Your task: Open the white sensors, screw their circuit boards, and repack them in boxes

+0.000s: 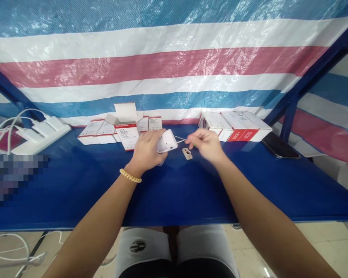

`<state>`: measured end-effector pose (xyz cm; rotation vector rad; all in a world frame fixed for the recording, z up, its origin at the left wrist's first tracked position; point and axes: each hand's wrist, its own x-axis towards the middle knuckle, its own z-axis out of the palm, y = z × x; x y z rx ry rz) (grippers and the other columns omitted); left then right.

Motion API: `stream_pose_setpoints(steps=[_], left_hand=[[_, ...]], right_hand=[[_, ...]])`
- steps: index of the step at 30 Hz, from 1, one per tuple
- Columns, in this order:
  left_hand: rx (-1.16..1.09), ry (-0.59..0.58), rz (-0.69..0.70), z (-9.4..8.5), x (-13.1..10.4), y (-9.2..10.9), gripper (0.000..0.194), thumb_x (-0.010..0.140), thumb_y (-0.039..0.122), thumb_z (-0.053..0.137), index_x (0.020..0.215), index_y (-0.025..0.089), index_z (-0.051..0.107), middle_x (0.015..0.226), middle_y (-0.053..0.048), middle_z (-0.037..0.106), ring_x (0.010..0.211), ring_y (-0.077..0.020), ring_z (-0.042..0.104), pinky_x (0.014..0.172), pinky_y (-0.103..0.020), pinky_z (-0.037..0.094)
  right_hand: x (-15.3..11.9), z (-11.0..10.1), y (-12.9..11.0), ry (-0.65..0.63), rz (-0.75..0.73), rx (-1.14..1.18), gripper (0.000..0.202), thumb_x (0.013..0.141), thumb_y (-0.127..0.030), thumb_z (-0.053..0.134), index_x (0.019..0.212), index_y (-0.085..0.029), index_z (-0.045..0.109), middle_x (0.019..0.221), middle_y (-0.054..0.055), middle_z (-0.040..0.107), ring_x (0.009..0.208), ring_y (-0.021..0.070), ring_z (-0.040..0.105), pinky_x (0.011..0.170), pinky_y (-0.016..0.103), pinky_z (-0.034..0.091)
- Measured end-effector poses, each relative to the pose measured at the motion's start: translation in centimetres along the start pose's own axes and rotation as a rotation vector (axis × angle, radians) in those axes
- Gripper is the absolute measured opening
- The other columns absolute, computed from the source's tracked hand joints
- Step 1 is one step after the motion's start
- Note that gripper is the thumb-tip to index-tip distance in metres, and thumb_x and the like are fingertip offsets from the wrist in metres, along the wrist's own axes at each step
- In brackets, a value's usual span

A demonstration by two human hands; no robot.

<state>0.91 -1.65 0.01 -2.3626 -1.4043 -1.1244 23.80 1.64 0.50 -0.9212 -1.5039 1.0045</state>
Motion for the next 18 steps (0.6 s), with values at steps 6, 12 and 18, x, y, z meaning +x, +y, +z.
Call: stream_pose_setpoints(steps=[6, 12, 18], left_hand=[[0.116, 0.065, 0.019, -1.8, 0.4, -2.5, 0.058, 0.067, 0.028, 0.071, 0.123, 0.020, 0.062, 0.118, -0.012, 0.069, 0.105, -0.0335, 0.062, 0.093, -0.045, 0.041], [0.171, 0.142, 0.016, -2.1, 0.8, -2.9, 0.056, 0.068, 0.030, 0.072, 0.123, 0.025, 0.064, 0.118, -0.011, 0.066, 0.110, -0.0343, 0.056, 0.099, -0.049, 0.034], [0.170, 0.207, -0.033, -2.2, 0.6, -3.5, 0.056, 0.065, 0.033, 0.073, 0.120, 0.024, 0.065, 0.113, -0.011, 0.066, 0.105, -0.0333, 0.056, 0.096, -0.048, 0.036]], right_hand=[[2.4, -5.7, -0.4, 0.593, 0.030, 0.323, 0.039, 0.078, -0.037, 0.075, 0.057, -0.019, 0.048, 0.052, -0.002, 0.059, 0.039, 0.0052, 0.048, 0.032, 0.015, 0.025], [2.7, -7.0, -0.8, 0.800, 0.137, 0.392, 0.033, 0.088, -0.024, 0.065, 0.059, -0.018, 0.049, 0.049, -0.003, 0.054, 0.040, 0.0061, 0.048, 0.029, 0.014, 0.024], [3.1, -6.6, 0.7, 0.759, 0.089, 0.376, 0.028, 0.082, -0.024, 0.069, 0.062, -0.019, 0.050, 0.053, -0.005, 0.053, 0.043, 0.0065, 0.052, 0.034, 0.016, 0.037]])
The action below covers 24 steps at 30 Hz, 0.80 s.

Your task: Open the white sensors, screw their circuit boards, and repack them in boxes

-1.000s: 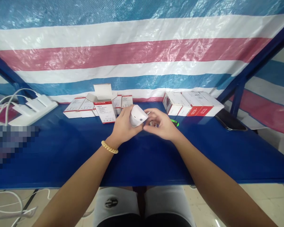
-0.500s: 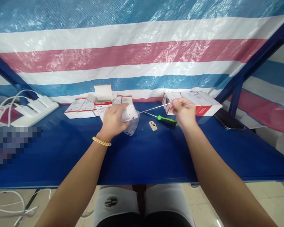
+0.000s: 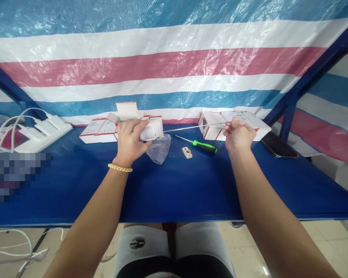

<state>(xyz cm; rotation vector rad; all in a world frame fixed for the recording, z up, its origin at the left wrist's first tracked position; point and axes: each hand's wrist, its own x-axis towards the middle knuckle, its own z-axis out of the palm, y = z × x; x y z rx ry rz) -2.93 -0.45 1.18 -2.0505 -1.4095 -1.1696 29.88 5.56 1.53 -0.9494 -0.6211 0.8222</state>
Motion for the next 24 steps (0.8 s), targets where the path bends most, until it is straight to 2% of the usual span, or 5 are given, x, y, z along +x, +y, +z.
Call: stream_pose_setpoints(steps=[8, 12, 17, 21, 24], left_hand=[[-0.107, 0.054, -0.006, 0.6, -0.5, 1.4, 0.053, 0.066, 0.041, 0.076, 0.113, 0.021, 0.064, 0.113, -0.012, 0.067, 0.105, -0.0345, 0.058, 0.099, -0.050, 0.035], [-0.113, 0.043, -0.033, 1.4, -1.0, 3.1, 0.051, 0.070, 0.039, 0.075, 0.116, 0.020, 0.063, 0.113, -0.014, 0.068, 0.106, -0.0355, 0.059, 0.099, -0.050, 0.036], [-0.142, 0.041, -0.093, 2.2, -1.5, 4.7, 0.053, 0.073, 0.042, 0.075, 0.117, 0.018, 0.060, 0.114, -0.016, 0.067, 0.108, -0.0370, 0.059, 0.100, -0.050, 0.036], [-0.127, 0.093, -0.104, 2.9, -1.6, 5.6, 0.060, 0.076, 0.053, 0.073, 0.120, 0.016, 0.057, 0.115, -0.017, 0.065, 0.110, -0.0362, 0.059, 0.099, -0.048, 0.039], [-0.096, 0.073, -0.086, 3.5, -1.8, 6.0, 0.062, 0.080, 0.056, 0.069, 0.123, 0.014, 0.053, 0.117, -0.018, 0.064, 0.111, -0.0354, 0.058, 0.098, -0.049, 0.042]], right_hand=[[-2.3, 1.6, 1.2, 0.002, -0.090, -0.003, 0.031, 0.078, -0.026, 0.073, 0.064, -0.020, 0.045, 0.055, -0.005, 0.058, 0.044, 0.0058, 0.053, 0.037, 0.016, 0.037], [-6.6, 3.5, 2.6, -0.294, -0.087, -0.089, 0.038, 0.074, -0.051, 0.075, 0.080, -0.021, 0.053, 0.073, -0.001, 0.067, 0.059, 0.0108, 0.065, 0.040, 0.018, 0.044], [-10.9, 4.5, 3.8, -0.612, 0.018, -0.139, 0.053, 0.065, -0.062, 0.077, 0.089, -0.022, 0.051, 0.079, 0.000, 0.066, 0.067, 0.0149, 0.068, 0.043, 0.023, 0.050], [-12.0, 4.5, 4.0, -0.684, 0.054, -0.113, 0.070, 0.058, -0.062, 0.082, 0.102, -0.026, 0.040, 0.096, 0.000, 0.064, 0.068, 0.0135, 0.066, 0.043, 0.023, 0.052], [-11.7, 4.3, 4.4, -0.737, 0.088, -0.159, 0.083, 0.058, -0.059, 0.084, 0.116, -0.029, 0.033, 0.093, -0.001, 0.065, 0.065, 0.0129, 0.064, 0.044, 0.023, 0.051]])
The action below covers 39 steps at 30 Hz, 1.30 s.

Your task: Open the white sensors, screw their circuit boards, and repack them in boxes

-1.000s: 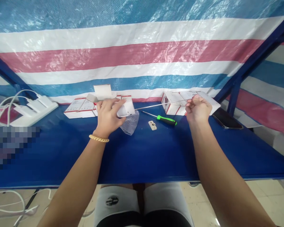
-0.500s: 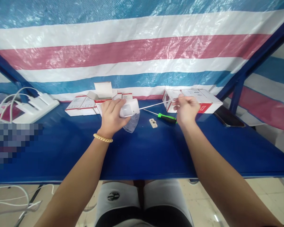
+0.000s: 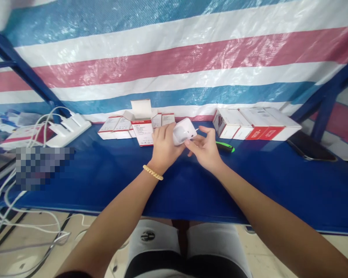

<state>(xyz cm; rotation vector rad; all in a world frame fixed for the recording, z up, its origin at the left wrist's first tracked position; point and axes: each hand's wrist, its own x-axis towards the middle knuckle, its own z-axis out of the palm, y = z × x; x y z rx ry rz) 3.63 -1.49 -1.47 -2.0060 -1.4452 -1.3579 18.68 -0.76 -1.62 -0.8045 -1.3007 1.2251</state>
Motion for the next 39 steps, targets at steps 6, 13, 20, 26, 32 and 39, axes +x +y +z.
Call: stream_pose_setpoints(steps=[6, 13, 20, 26, 32, 39], left_hand=[[-0.127, -0.027, 0.188, 0.3, -0.3, 0.2, 0.049, 0.081, 0.027, 0.068, 0.125, 0.015, 0.050, 0.116, -0.014, 0.065, 0.109, -0.0273, 0.061, 0.096, -0.042, 0.049], [-0.309, 0.008, 0.167, -0.5, 0.0, 0.1, 0.046, 0.073, 0.038, 0.079, 0.108, 0.020, 0.054, 0.100, -0.006, 0.067, 0.091, -0.0213, 0.065, 0.080, -0.036, 0.054], [-0.529, -0.153, 0.075, -0.5, 0.1, -0.5, 0.048, 0.066, 0.031, 0.079, 0.102, 0.021, 0.047, 0.096, -0.003, 0.058, 0.085, -0.0182, 0.058, 0.074, -0.033, 0.049], [-0.829, -0.412, -0.113, -1.1, 0.4, -0.9, 0.048, 0.064, 0.021, 0.077, 0.095, 0.022, 0.039, 0.095, 0.000, 0.053, 0.079, -0.0140, 0.057, 0.067, -0.027, 0.047], [-0.965, -0.486, -0.204, -1.9, 0.5, -1.1, 0.051, 0.062, 0.015, 0.078, 0.092, 0.023, 0.038, 0.095, 0.001, 0.054, 0.080, -0.0125, 0.058, 0.062, -0.023, 0.048], [-0.855, -0.311, -0.258, -1.2, -0.2, -1.3, 0.051, 0.057, 0.023, 0.087, 0.094, 0.019, 0.053, 0.100, -0.006, 0.069, 0.088, -0.0185, 0.067, 0.075, -0.032, 0.055]], right_hand=[[0.9, -0.6, 0.7, 0.025, 0.086, 0.046, 0.098, 0.060, -0.058, 0.084, 0.134, -0.033, 0.025, 0.094, 0.001, 0.069, 0.068, 0.0181, 0.067, 0.048, 0.027, 0.053], [0.7, -0.4, 0.0, 0.007, 0.210, 0.114, 0.090, 0.062, -0.056, 0.082, 0.133, -0.032, 0.033, 0.103, 0.003, 0.069, 0.074, 0.0185, 0.068, 0.060, 0.033, 0.059], [0.5, -0.8, -0.2, -0.053, 0.184, 0.080, 0.089, 0.060, -0.056, 0.083, 0.130, -0.031, 0.035, 0.096, 0.001, 0.068, 0.067, 0.0179, 0.067, 0.055, 0.033, 0.058], [0.6, -0.9, 0.0, -0.065, 0.169, 0.005, 0.089, 0.052, -0.058, 0.086, 0.118, -0.028, 0.034, 0.073, -0.005, 0.065, 0.046, 0.0151, 0.060, 0.046, 0.032, 0.055], [0.6, -1.6, -0.8, -0.161, 0.223, -0.063, 0.071, 0.057, -0.054, 0.086, 0.102, -0.025, 0.039, 0.057, -0.007, 0.064, 0.044, 0.0163, 0.062, 0.040, 0.026, 0.051], [1.2, -3.6, -1.4, -0.297, 0.276, -0.059, 0.059, 0.063, -0.047, 0.085, 0.100, -0.022, 0.046, 0.056, -0.001, 0.070, 0.045, 0.0166, 0.065, 0.044, 0.025, 0.052]])
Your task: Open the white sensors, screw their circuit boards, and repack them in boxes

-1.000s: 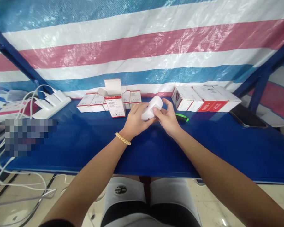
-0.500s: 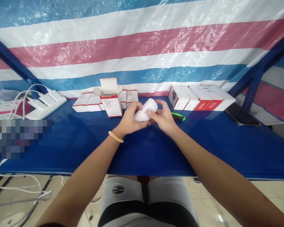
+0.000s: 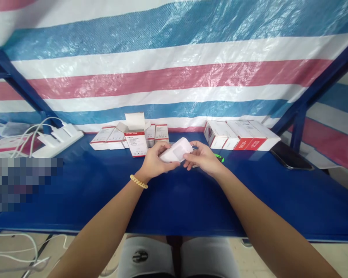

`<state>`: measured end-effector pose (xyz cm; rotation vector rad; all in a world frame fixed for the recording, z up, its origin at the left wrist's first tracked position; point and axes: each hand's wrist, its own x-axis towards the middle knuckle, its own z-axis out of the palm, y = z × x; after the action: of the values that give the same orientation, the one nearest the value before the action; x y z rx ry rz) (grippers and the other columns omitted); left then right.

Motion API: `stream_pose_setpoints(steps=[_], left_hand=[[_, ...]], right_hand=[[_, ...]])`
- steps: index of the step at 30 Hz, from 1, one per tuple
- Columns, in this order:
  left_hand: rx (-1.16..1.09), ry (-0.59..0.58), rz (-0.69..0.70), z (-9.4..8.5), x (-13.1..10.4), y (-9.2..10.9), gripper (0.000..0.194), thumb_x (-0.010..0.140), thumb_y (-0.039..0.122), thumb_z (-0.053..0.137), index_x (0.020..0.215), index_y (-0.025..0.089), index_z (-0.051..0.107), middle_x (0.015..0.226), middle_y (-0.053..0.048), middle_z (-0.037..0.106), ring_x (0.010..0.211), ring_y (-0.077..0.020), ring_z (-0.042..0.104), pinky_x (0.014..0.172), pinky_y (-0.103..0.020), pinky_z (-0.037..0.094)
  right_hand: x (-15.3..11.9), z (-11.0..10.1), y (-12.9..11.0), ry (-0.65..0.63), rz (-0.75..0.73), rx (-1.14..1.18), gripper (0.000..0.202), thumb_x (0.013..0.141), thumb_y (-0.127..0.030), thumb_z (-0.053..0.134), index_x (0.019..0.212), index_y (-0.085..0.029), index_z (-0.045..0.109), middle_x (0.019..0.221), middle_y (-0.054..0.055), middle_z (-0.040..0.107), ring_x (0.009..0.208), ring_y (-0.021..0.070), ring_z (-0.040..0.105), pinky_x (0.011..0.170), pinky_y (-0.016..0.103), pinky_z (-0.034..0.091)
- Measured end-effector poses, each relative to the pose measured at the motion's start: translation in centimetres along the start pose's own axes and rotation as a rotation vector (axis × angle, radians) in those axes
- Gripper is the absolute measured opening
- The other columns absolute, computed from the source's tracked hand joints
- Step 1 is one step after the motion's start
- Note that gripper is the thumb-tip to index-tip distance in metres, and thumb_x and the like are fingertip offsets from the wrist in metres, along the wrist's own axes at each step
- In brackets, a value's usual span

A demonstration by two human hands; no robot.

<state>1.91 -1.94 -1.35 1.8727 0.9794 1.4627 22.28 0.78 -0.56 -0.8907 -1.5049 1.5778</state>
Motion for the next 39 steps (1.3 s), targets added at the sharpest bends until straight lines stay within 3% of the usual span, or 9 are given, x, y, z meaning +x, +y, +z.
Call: stream_pose_setpoints(steps=[5, 13, 18, 22, 26, 31, 35, 37, 39], left_hand=[[-0.022, 0.114, -0.034, 0.3, 0.0, -0.8, 0.052, 0.060, 0.036, 0.089, 0.103, 0.017, 0.066, 0.105, -0.009, 0.073, 0.095, -0.0233, 0.069, 0.080, -0.036, 0.057], [-0.053, 0.055, -0.099, -0.1, 0.1, -0.8, 0.057, 0.065, 0.038, 0.086, 0.114, 0.015, 0.067, 0.105, -0.012, 0.073, 0.091, -0.0244, 0.070, 0.075, -0.038, 0.058], [0.133, 0.098, 0.035, 0.2, 0.1, -0.7, 0.056, 0.067, 0.037, 0.084, 0.113, 0.016, 0.061, 0.114, -0.013, 0.070, 0.103, -0.0257, 0.069, 0.088, -0.041, 0.057], [0.375, 0.190, 0.204, 1.5, -0.2, -0.5, 0.065, 0.070, 0.029, 0.081, 0.127, 0.018, 0.050, 0.119, -0.012, 0.068, 0.107, -0.0249, 0.068, 0.094, -0.041, 0.056], [0.392, 0.093, 0.308, 2.1, -0.6, -0.2, 0.076, 0.075, 0.033, 0.079, 0.139, 0.022, 0.040, 0.123, -0.012, 0.066, 0.108, -0.0243, 0.067, 0.097, -0.041, 0.055], [0.172, -0.056, 0.332, 0.6, -0.2, 0.4, 0.081, 0.082, 0.051, 0.069, 0.148, 0.025, 0.029, 0.139, -0.017, 0.055, 0.122, -0.0289, 0.060, 0.098, -0.045, 0.052], [0.426, -0.146, 0.499, -0.2, 0.2, 1.1, 0.100, 0.068, 0.058, 0.078, 0.150, 0.022, 0.032, 0.153, -0.021, 0.040, 0.141, -0.0386, 0.040, 0.110, -0.057, 0.039], [0.572, -0.197, 0.555, 0.0, 0.2, 1.4, 0.084, 0.071, 0.049, 0.079, 0.143, 0.022, 0.044, 0.144, -0.018, 0.052, 0.136, -0.0362, 0.047, 0.111, -0.056, 0.038], [0.663, -0.183, 0.566, 0.1, 0.2, 1.4, 0.053, 0.078, 0.033, 0.074, 0.128, 0.024, 0.057, 0.127, -0.012, 0.066, 0.122, -0.0303, 0.060, 0.104, -0.050, 0.046]], right_hand=[[0.3, 0.7, 0.4, 0.104, -0.017, 0.089, 0.063, 0.059, -0.050, 0.086, 0.099, -0.022, 0.045, 0.056, -0.004, 0.068, 0.043, 0.0161, 0.065, 0.041, 0.024, 0.051], [0.2, 1.3, 0.5, 0.171, -0.032, 0.115, 0.064, 0.058, -0.050, 0.087, 0.096, -0.023, 0.043, 0.058, -0.005, 0.067, 0.043, 0.0156, 0.064, 0.037, 0.024, 0.049], [0.4, 1.6, 0.6, 0.189, -0.077, 0.186, 0.070, 0.059, -0.046, 0.088, 0.108, -0.025, 0.042, 0.060, -0.007, 0.065, 0.048, 0.0165, 0.065, 0.043, 0.027, 0.053], [0.3, 2.8, 0.6, 0.198, -0.084, 0.319, 0.078, 0.060, -0.041, 0.087, 0.121, -0.029, 0.039, 0.083, -0.004, 0.071, 0.072, 0.0173, 0.071, 0.064, 0.033, 0.060], [0.0, 3.4, 0.2, 0.148, -0.105, 0.337, 0.063, 0.061, -0.035, 0.084, 0.114, -0.028, 0.050, 0.105, 0.001, 0.070, 0.099, 0.0206, 0.069, 0.084, 0.037, 0.059], [-0.3, 1.9, -0.7, 0.070, -0.035, 0.369, 0.041, 0.066, -0.040, 0.067, 0.102, -0.022, 0.057, 0.086, 0.005, 0.071, 0.079, 0.0238, 0.068, 0.065, 0.036, 0.055], [-0.6, 1.3, -0.7, -0.025, 0.036, 0.251, 0.042, 0.065, -0.039, 0.073, 0.100, -0.019, 0.064, 0.079, 0.004, 0.072, 0.068, 0.0179, 0.065, 0.057, 0.028, 0.048], [-0.6, 1.4, -0.5, -0.060, 0.011, 0.162, 0.042, 0.063, -0.036, 0.080, 0.099, -0.019, 0.067, 0.085, 0.002, 0.073, 0.073, 0.0166, 0.066, 0.064, 0.027, 0.050], [-0.6, 1.4, -0.5, -0.074, 0.000, 0.092, 0.045, 0.062, -0.041, 0.083, 0.100, -0.020, 0.069, 0.084, 0.001, 0.072, 0.073, 0.0165, 0.066, 0.066, 0.028, 0.050]])
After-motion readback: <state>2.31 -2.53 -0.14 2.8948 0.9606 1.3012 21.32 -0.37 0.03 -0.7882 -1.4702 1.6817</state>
